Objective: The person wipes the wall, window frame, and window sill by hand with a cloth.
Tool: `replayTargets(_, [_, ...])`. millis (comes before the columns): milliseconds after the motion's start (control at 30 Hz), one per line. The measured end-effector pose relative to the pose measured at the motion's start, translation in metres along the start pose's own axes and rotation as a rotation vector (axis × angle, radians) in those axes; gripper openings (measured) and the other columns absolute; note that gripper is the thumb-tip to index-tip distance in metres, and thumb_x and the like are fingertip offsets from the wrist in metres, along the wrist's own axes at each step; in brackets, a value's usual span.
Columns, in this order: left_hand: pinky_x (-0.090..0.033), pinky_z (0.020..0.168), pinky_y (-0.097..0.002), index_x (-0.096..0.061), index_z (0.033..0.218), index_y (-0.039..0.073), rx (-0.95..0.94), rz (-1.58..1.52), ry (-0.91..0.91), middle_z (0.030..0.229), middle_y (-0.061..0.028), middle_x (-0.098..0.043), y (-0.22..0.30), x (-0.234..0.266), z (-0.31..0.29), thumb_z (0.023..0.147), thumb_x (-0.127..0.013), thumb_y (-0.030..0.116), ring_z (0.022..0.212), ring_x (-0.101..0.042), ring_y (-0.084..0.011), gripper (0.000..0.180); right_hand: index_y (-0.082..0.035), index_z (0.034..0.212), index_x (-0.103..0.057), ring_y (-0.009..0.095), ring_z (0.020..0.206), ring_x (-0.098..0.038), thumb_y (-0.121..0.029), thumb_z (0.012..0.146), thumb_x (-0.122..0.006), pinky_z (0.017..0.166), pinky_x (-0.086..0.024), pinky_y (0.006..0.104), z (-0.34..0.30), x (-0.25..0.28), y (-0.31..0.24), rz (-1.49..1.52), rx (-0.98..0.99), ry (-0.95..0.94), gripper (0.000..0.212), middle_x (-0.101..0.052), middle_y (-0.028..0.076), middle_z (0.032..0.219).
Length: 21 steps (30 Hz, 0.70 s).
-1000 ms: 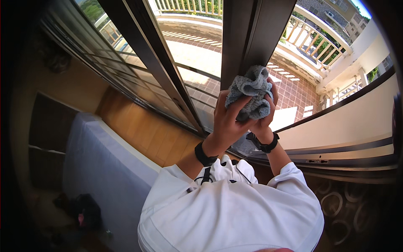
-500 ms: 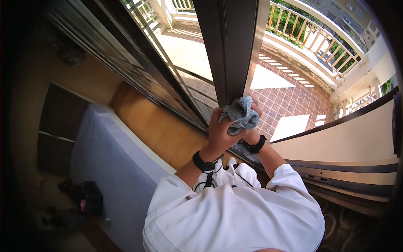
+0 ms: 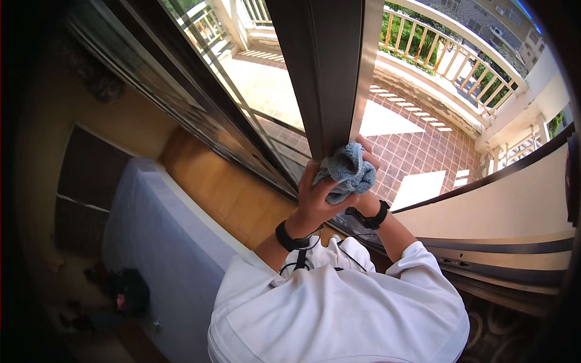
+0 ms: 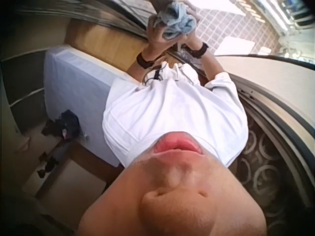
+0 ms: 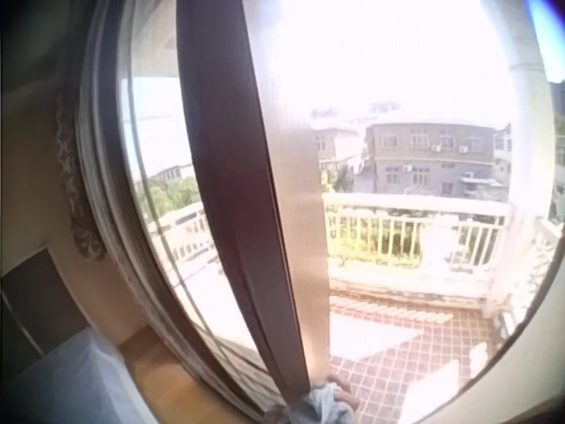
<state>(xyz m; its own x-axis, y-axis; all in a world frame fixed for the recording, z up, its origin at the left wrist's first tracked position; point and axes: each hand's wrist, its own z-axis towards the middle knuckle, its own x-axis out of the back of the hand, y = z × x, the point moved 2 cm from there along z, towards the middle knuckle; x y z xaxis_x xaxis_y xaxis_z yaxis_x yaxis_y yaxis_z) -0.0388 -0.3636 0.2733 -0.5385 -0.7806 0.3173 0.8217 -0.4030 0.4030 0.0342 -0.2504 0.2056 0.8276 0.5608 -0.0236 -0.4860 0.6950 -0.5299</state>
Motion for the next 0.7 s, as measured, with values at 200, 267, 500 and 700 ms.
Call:
replayTargets(200, [-0.053,0.066,-0.0387,-0.065,0.098,0.013,-0.059,-0.097,0.050,0.103,-0.0148,-0.054,-0.008,0.005,0.020,0.060,-0.085,0.024,0.085,-0.061,-0.0331,0.045,-0.020,0.127,-0.030,0.033,0.122,-0.046,-0.015,0.076,-0.078,0.098,-0.043,0.0415,0.028,-0.005,-0.015,-0.171,0.031,0.038,0.070,-0.034,0.024,0.137])
replayTargets(267, [-0.052,0.062,-0.0372,-0.065,0.095,0.014,-0.105,-0.119,0.010,0.097,-0.0124,-0.054,-0.020,0.004,0.013,0.059,-0.085,0.027,0.080,-0.060,-0.0311,0.043,-0.019,0.126,-0.034,0.032,0.123,-0.045,-0.016,0.076,-0.077,0.099,-0.043,0.0405,0.003,-0.009,-0.011,-0.225,-0.001,0.147,0.066,-0.037,0.022,0.135])
replayTargets(500, [-0.050,0.058,-0.0326,-0.065,0.094,0.016,-0.225,-0.231,-0.356,0.087,-0.0069,-0.048,-0.064,0.000,-0.024,0.066,-0.079,0.030,0.076,-0.057,-0.0240,0.034,-0.008,0.123,-0.054,0.027,0.120,-0.047,-0.028,0.086,-0.066,0.102,-0.038,0.0393,-0.154,0.005,0.042,-0.389,-0.551,0.063,0.043,-0.049,0.011,0.129])
replayTargets(700, [-0.051,0.065,-0.0369,-0.066,0.099,0.014,-0.203,-0.478,-0.515,0.092,-0.0084,-0.051,-0.096,0.028,-0.019,0.060,-0.080,0.019,0.080,-0.059,-0.0280,0.041,0.004,0.121,-0.051,0.032,0.109,-0.051,-0.039,0.084,-0.069,0.094,-0.041,0.0408,-0.084,-0.061,-0.041,-0.999,-0.081,0.448,0.060,-0.036,0.017,0.127])
